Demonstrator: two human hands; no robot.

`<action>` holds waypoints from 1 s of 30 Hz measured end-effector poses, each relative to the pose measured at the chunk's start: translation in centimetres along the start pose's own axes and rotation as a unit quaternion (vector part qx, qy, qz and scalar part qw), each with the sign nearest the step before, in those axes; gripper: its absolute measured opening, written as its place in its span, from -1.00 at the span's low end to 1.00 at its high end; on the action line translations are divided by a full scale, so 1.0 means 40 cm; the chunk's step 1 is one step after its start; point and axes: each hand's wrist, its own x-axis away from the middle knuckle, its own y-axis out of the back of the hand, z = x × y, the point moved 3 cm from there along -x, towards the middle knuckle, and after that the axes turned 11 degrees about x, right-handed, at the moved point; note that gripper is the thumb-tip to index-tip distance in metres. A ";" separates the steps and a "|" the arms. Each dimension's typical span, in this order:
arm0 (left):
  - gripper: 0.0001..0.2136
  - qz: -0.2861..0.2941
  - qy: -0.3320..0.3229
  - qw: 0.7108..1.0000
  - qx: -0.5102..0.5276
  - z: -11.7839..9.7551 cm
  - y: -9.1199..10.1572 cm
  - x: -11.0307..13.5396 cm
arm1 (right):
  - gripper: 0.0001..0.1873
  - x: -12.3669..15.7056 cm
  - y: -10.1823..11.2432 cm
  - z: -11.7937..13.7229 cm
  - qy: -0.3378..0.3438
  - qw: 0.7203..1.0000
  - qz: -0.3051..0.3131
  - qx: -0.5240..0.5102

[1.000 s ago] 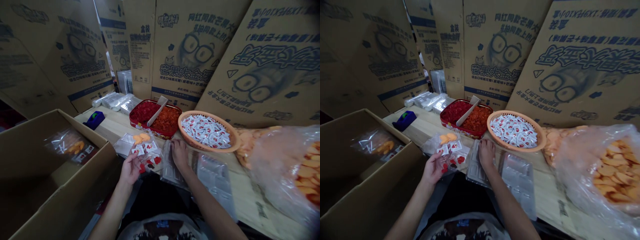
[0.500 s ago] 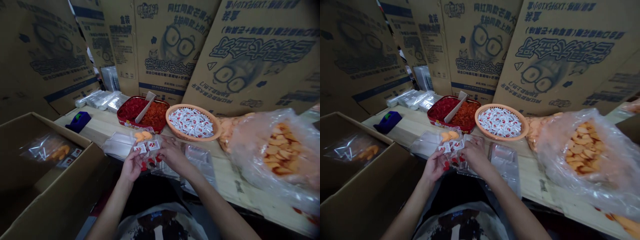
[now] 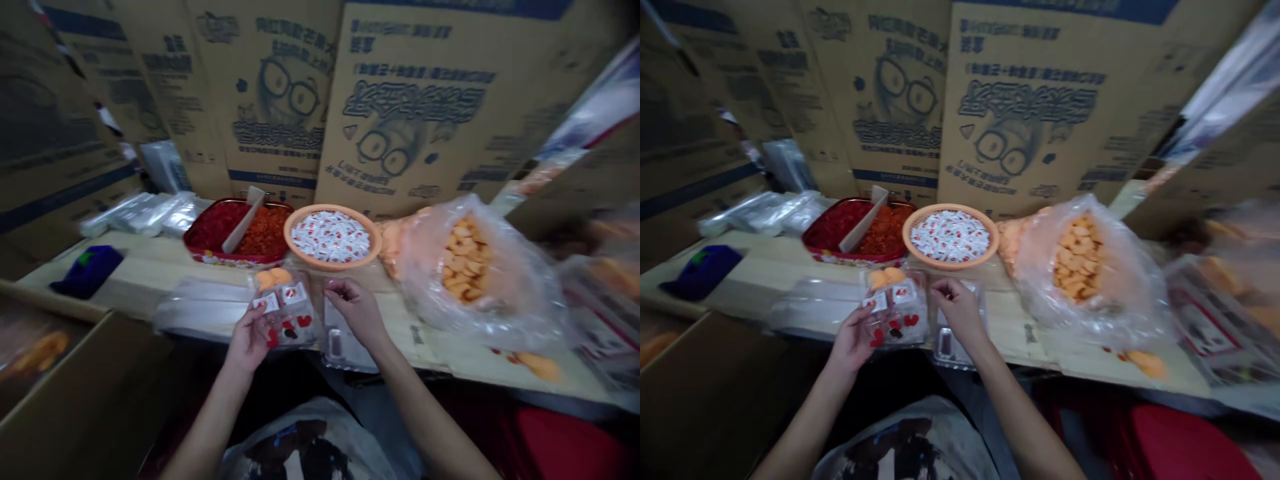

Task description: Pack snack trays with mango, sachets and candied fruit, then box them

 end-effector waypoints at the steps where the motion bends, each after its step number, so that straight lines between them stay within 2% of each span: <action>1: -0.65 -0.009 0.009 1.000 -0.007 0.003 -0.004 0.003 | -0.83 0.012 0.040 -0.020 -0.012 0.999 -0.053 -0.001; 3: -0.61 -0.026 0.012 1.000 -0.014 0.007 -0.007 0.002 | -0.78 0.047 0.134 -0.082 -0.032 0.985 -0.166 0.014; 5: -0.58 -0.036 0.018 0.999 -0.027 0.011 -0.009 -0.006 | -0.75 0.101 0.240 -0.173 -0.054 0.957 -0.280 0.047; 8: -0.55 -0.063 0.031 0.997 -0.045 0.019 -0.010 -0.015 | -0.70 0.212 0.393 -0.334 -0.101 0.887 -0.435 0.117; 10: -0.53 -0.082 0.034 0.994 -0.061 0.025 -0.015 -0.012 | -0.67 0.283 0.474 -0.429 -0.136 0.840 -0.499 0.167; 11: -0.52 -0.088 0.032 0.993 -0.066 0.027 -0.019 -0.007 | -0.66 0.312 0.508 -0.469 -0.153 0.817 -0.523 0.187; 13: -0.52 -0.093 0.022 0.993 -0.068 0.031 -0.031 0.004 | -0.64 0.341 0.560 -0.528 -0.187 0.800 -0.519 0.235; 17: -0.52 -0.099 0.012 0.993 -0.070 0.035 -0.048 0.021 | -0.66 0.329 0.621 -0.584 -0.216 0.811 -0.470 0.274; 20: -0.52 -0.092 0.006 0.992 -0.084 0.030 -0.041 0.027 | -0.66 0.313 0.633 -0.591 -0.212 0.816 -0.464 0.272; 22: -0.53 -0.077 -0.001 0.993 -0.093 0.023 -0.031 0.029 | -0.63 0.314 0.619 -0.570 -0.199 0.809 -0.484 0.267; 25: -0.54 -0.072 -0.020 0.993 -0.092 0.009 -0.010 0.029 | -0.62 0.320 0.555 -0.479 -0.146 0.788 -0.556 0.223; 26: -0.54 -0.075 -0.023 0.993 -0.087 0.005 -0.002 0.030 | -0.63 0.315 0.519 -0.434 -0.123 0.794 -0.561 0.200; 28: -0.54 -0.084 -0.021 0.994 -0.067 -0.004 0.015 0.032 | -0.71 0.278 0.426 -0.329 -0.061 0.851 -0.490 0.177; 30: -0.54 -0.094 -0.018 0.995 -0.040 -0.015 0.033 0.039 | -0.76 0.218 0.308 -0.221 0.011 0.923 -0.349 0.162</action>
